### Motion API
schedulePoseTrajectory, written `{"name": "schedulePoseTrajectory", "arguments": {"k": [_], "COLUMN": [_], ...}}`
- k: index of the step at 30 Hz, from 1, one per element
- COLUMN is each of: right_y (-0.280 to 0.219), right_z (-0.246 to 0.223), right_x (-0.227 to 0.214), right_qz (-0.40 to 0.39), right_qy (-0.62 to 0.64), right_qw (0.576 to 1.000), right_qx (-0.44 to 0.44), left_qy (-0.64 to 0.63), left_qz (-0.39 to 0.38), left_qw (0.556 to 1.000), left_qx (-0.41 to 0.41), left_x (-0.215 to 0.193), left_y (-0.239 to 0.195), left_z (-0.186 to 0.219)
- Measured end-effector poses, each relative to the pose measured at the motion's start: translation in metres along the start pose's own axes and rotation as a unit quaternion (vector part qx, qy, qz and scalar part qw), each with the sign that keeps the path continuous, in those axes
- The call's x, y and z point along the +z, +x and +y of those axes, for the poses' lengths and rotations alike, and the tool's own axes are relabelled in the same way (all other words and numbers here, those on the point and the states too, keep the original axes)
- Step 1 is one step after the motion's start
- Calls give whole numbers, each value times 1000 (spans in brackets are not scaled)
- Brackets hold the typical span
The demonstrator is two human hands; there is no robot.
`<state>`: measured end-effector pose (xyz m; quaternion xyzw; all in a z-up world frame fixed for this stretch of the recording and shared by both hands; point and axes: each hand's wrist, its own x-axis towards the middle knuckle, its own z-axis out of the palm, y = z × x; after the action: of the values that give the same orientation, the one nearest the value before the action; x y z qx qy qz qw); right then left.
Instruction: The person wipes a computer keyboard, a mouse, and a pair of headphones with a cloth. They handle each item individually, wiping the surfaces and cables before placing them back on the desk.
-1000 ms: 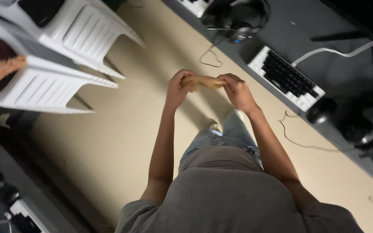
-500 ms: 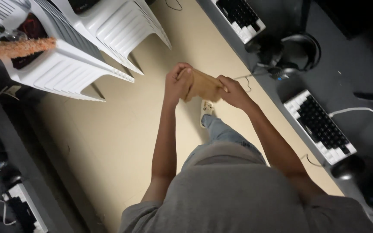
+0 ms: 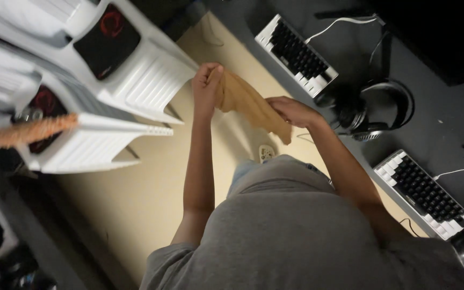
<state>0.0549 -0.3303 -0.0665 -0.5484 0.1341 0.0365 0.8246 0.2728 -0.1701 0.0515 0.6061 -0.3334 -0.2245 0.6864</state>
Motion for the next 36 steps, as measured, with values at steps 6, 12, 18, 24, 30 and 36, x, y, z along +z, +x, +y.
{"name": "schedulePoseTrajectory", "arguments": {"k": [6,12,18,24,30,36], "right_y": [-5,-19,-3,23,66,74], "right_z": [-24,-51,-16,-35,16,6], "right_x": [-19,-6,-10,21,15,17], "right_qz": [-32,160,343,231,670,699], "right_qy": [-22,60,272,285,276,297], "right_qw": [988,922,836,720,595,540], "right_qx": [-152,-348,-331,-588,-347,-363], "left_qy": [43,19,61,169,180,154], "left_qz": [-128,-313,-616,-569,-476,-558], "left_qw": [991,949,771,803,847,814], "left_qx": [3,-35,-149,45,152,-53], "left_x": [44,99,165,222,273,302], "left_y": [82,162,200,245,262,262], "left_z": [-39,-120,-227,-360,-433,-353]}}
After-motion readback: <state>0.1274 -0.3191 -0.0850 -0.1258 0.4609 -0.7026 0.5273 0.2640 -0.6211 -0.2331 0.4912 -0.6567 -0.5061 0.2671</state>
